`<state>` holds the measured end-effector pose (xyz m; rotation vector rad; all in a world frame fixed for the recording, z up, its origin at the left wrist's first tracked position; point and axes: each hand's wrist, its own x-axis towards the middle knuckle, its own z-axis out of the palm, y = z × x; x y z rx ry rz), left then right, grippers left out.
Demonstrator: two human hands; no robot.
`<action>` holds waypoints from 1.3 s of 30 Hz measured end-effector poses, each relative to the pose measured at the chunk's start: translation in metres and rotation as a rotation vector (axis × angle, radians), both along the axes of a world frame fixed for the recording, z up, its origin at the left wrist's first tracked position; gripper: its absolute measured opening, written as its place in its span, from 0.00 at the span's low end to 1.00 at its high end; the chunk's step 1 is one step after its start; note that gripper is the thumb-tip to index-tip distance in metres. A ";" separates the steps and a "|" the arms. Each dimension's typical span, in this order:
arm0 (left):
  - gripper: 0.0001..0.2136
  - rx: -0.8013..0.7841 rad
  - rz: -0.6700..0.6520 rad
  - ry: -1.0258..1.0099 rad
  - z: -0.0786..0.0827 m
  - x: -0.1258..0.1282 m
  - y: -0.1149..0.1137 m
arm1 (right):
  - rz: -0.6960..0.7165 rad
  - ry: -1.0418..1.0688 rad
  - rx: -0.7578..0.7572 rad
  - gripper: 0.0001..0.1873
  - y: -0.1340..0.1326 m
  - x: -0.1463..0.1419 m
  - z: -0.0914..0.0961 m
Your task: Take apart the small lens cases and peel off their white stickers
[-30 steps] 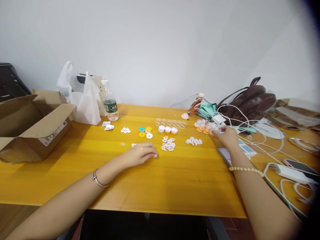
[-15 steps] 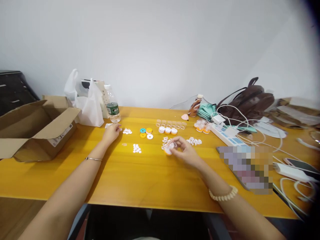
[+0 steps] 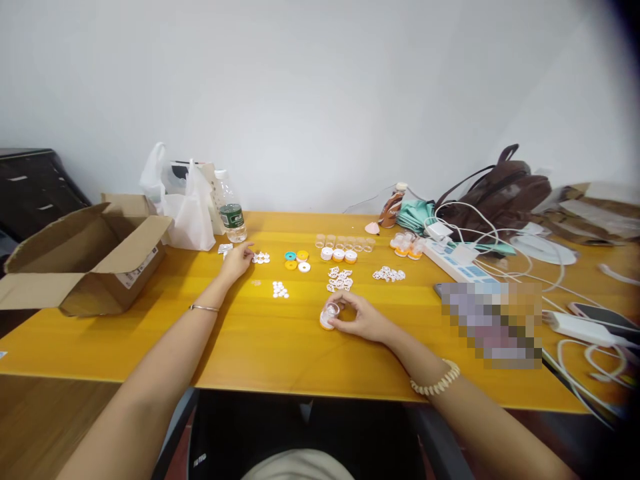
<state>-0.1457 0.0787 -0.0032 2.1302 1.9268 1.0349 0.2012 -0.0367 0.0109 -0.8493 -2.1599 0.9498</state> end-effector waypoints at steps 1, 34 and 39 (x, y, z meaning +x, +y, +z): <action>0.17 0.011 0.001 -0.003 0.002 0.001 -0.002 | 0.009 -0.005 -0.005 0.12 0.000 -0.001 0.000; 0.10 -0.340 -0.637 -0.160 0.011 0.147 -0.124 | -0.146 -0.303 0.179 0.14 -0.003 -0.032 0.008; 0.11 -0.415 -0.670 -0.210 0.006 0.146 -0.115 | -0.061 -0.283 0.215 0.13 -0.003 -0.027 0.008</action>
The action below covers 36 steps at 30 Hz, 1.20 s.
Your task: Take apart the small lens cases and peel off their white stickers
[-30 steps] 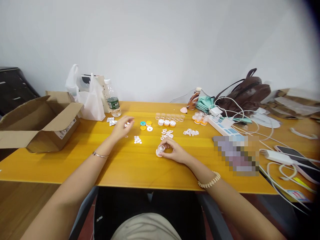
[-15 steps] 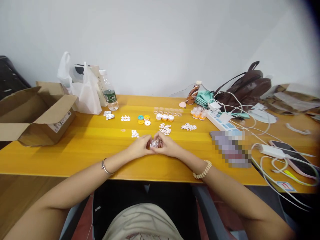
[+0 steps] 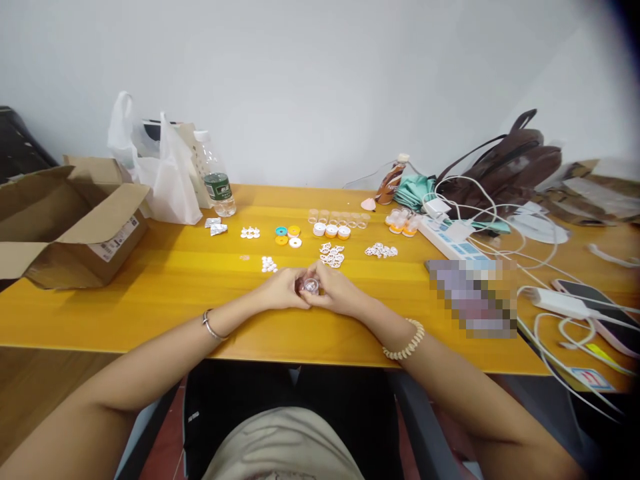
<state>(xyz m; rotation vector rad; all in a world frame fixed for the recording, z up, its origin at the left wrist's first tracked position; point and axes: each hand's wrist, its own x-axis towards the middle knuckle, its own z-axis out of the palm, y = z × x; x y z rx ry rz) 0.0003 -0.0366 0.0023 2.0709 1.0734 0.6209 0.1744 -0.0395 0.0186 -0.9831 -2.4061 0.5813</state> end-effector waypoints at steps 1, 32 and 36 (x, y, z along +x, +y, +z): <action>0.11 -0.014 -0.001 -0.009 0.000 0.000 0.000 | 0.036 0.002 0.005 0.12 0.000 0.002 0.001; 0.17 0.013 -0.162 0.036 0.005 -0.007 0.003 | 0.041 -0.015 0.097 0.33 -0.005 0.007 0.009; 0.17 -0.013 -0.166 0.042 0.006 -0.007 0.003 | -0.073 -0.110 0.021 0.18 -0.007 0.003 0.006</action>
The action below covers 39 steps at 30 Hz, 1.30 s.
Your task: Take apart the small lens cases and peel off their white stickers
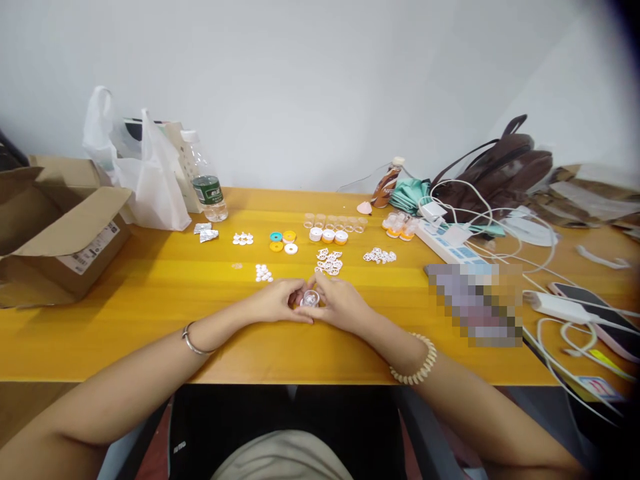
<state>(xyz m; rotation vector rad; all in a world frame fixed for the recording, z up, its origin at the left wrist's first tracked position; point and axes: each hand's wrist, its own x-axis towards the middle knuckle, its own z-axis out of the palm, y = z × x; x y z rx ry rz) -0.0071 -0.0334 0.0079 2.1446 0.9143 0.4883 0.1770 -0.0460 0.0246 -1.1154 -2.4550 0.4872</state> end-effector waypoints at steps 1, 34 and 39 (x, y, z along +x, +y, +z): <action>0.15 -0.004 -0.011 -0.005 0.001 0.000 0.000 | 0.021 -0.002 0.008 0.15 -0.001 0.000 0.000; 0.16 0.032 -0.040 0.015 0.001 -0.001 0.001 | 0.180 -0.018 0.136 0.16 0.000 0.004 0.005; 0.14 0.018 -0.023 0.036 0.000 -0.001 0.001 | 0.080 -0.009 0.089 0.11 -0.002 0.000 0.000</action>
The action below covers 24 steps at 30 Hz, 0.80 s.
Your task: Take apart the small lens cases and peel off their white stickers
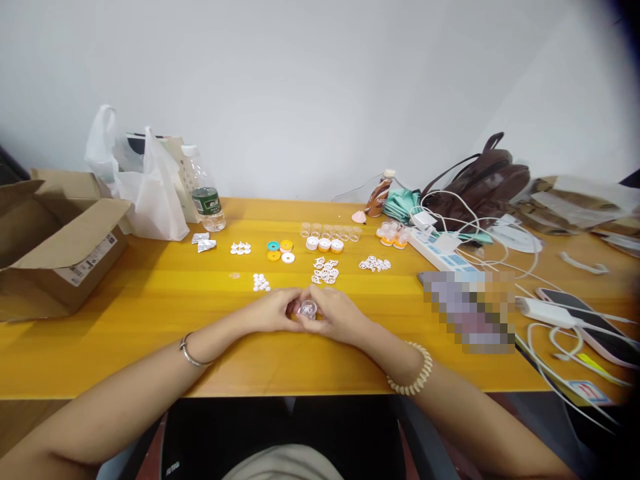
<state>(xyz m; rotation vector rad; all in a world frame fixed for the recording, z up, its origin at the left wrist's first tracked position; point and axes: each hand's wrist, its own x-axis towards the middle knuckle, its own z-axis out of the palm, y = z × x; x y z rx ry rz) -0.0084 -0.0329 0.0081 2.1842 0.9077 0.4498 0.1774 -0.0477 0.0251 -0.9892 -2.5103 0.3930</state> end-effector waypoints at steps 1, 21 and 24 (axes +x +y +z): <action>0.14 -0.002 -0.008 -0.008 0.000 0.000 0.000 | 0.021 0.010 0.018 0.12 0.000 0.000 0.000; 0.15 0.015 0.004 -0.041 -0.001 0.001 -0.001 | 0.036 -0.040 0.116 0.16 -0.002 -0.002 -0.005; 0.18 0.013 -0.003 -0.030 0.001 0.001 -0.001 | -0.027 -0.005 0.089 0.16 -0.002 -0.002 -0.002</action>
